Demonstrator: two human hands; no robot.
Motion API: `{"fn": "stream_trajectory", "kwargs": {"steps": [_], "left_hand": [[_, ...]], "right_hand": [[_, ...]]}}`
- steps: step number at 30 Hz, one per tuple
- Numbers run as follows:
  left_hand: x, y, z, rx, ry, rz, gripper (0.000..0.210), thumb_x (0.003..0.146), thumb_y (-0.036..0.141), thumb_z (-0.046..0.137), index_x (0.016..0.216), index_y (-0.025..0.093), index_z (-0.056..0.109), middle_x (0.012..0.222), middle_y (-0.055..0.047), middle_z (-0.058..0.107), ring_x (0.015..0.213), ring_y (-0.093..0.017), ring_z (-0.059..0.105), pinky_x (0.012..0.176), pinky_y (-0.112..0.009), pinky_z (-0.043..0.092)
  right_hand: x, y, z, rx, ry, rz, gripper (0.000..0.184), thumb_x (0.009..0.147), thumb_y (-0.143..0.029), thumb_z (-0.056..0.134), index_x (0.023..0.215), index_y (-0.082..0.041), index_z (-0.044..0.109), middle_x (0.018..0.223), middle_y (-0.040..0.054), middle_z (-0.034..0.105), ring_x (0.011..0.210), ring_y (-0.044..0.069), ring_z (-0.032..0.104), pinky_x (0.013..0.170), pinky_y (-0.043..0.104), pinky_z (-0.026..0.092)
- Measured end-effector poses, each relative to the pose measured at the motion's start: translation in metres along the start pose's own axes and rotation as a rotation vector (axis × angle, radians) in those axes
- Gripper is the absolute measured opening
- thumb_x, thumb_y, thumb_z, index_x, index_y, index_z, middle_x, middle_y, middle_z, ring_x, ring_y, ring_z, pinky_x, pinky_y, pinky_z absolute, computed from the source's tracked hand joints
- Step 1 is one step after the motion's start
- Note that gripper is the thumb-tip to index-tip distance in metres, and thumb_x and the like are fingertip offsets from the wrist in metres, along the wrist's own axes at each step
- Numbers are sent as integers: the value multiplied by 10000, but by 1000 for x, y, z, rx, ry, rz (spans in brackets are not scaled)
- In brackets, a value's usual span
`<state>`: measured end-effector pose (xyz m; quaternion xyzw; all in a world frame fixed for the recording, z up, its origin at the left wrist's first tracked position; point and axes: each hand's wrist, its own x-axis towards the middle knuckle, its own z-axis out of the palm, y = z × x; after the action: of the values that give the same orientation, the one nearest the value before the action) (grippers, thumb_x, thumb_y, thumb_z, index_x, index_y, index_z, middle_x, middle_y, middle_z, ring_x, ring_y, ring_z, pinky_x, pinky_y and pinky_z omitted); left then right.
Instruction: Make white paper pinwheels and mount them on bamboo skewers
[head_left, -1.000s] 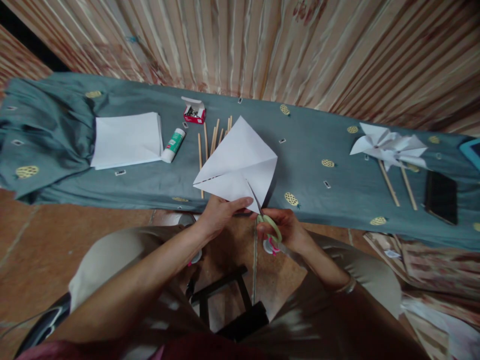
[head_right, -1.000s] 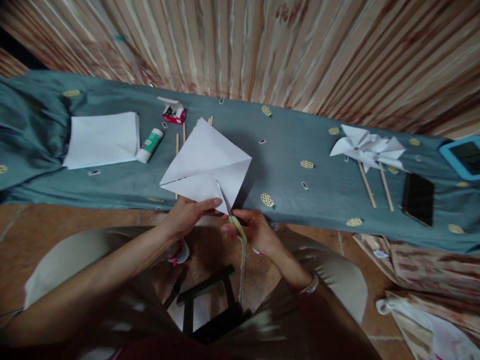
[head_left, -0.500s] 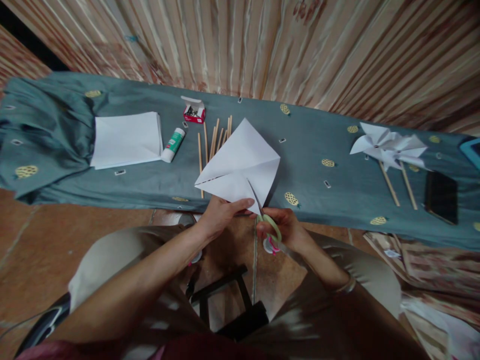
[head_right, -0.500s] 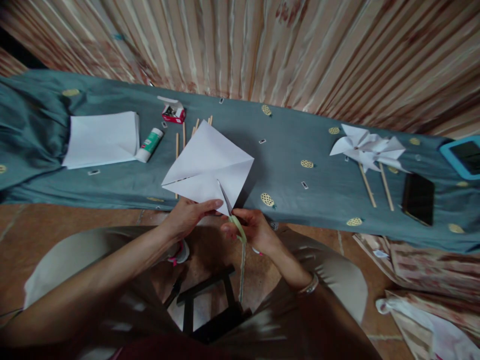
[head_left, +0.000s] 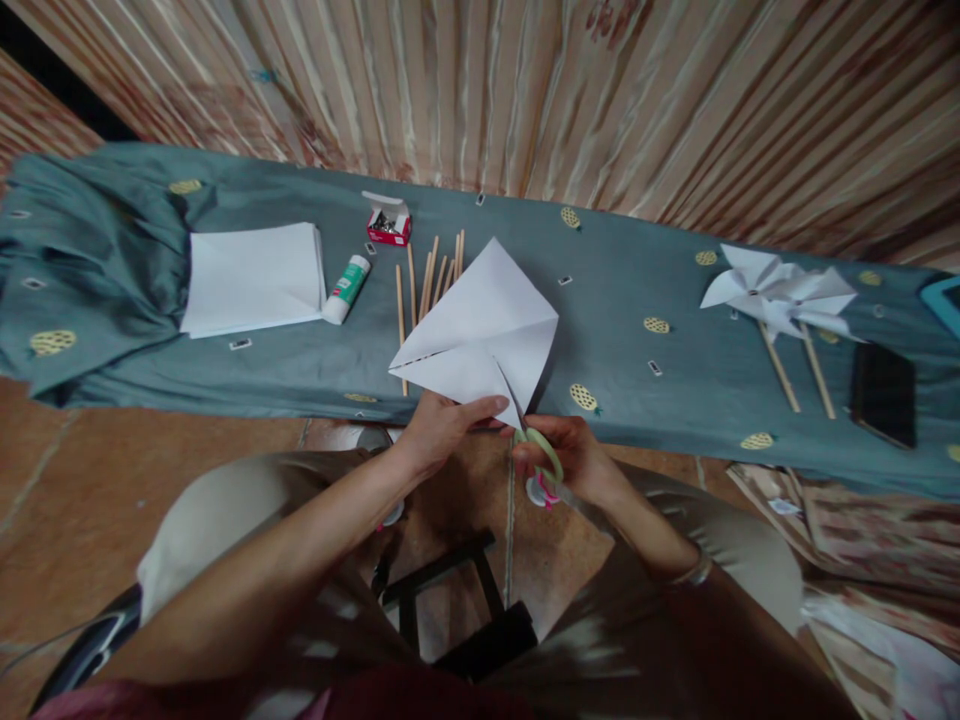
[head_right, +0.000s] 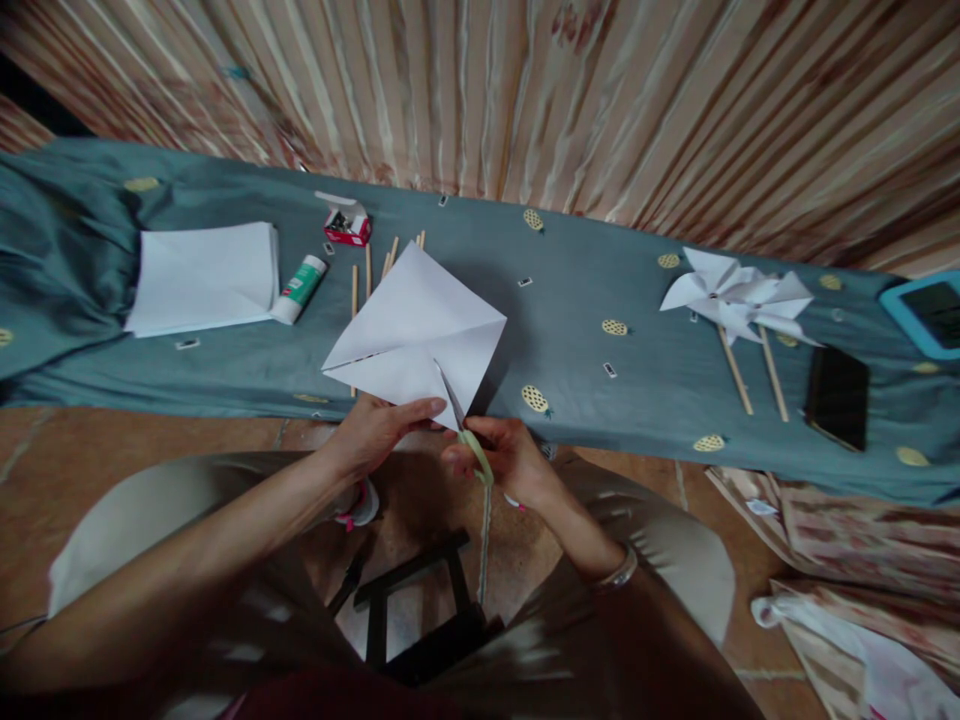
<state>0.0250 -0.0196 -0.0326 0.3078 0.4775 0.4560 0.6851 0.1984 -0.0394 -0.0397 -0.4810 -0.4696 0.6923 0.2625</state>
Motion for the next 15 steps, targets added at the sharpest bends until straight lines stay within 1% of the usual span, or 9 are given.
{"fn": "stream_trajectory", "kwargs": {"steps": [4,9,12,15], "left_hand": [[1,4,0,-24,17,-22,237,583,219,809,742,163,641,727,-6,670,642,-149,595,643,-309,507],[7,17,-4,-24,112,-13,243,550,174,793,750,170,653,751,-9,686,652,-152,606,624,-299,512],[12,24,-10,-41,155,-8,246,539,174,781,756,164,666,739,-17,692,652,-158,613,622,-294,511],[17,27,-15,-72,179,28,274,526,168,769,785,167,682,770,-20,705,690,-166,627,641,-288,519]], "right_hand": [[-1,0,-1,-14,-56,15,410,643,-512,787,834,-165,684,611,-21,630,490,78,499,454,209,367],[-5,-3,-3,-40,-149,16,369,710,-487,749,877,-173,653,660,-17,641,520,79,528,468,201,396],[-7,-7,-8,-13,-219,69,438,678,-538,759,875,-163,647,658,-15,637,514,83,540,480,212,424],[-11,-11,-20,-50,-247,79,508,632,-562,789,891,-146,657,650,-7,641,518,94,559,496,224,439]]}}
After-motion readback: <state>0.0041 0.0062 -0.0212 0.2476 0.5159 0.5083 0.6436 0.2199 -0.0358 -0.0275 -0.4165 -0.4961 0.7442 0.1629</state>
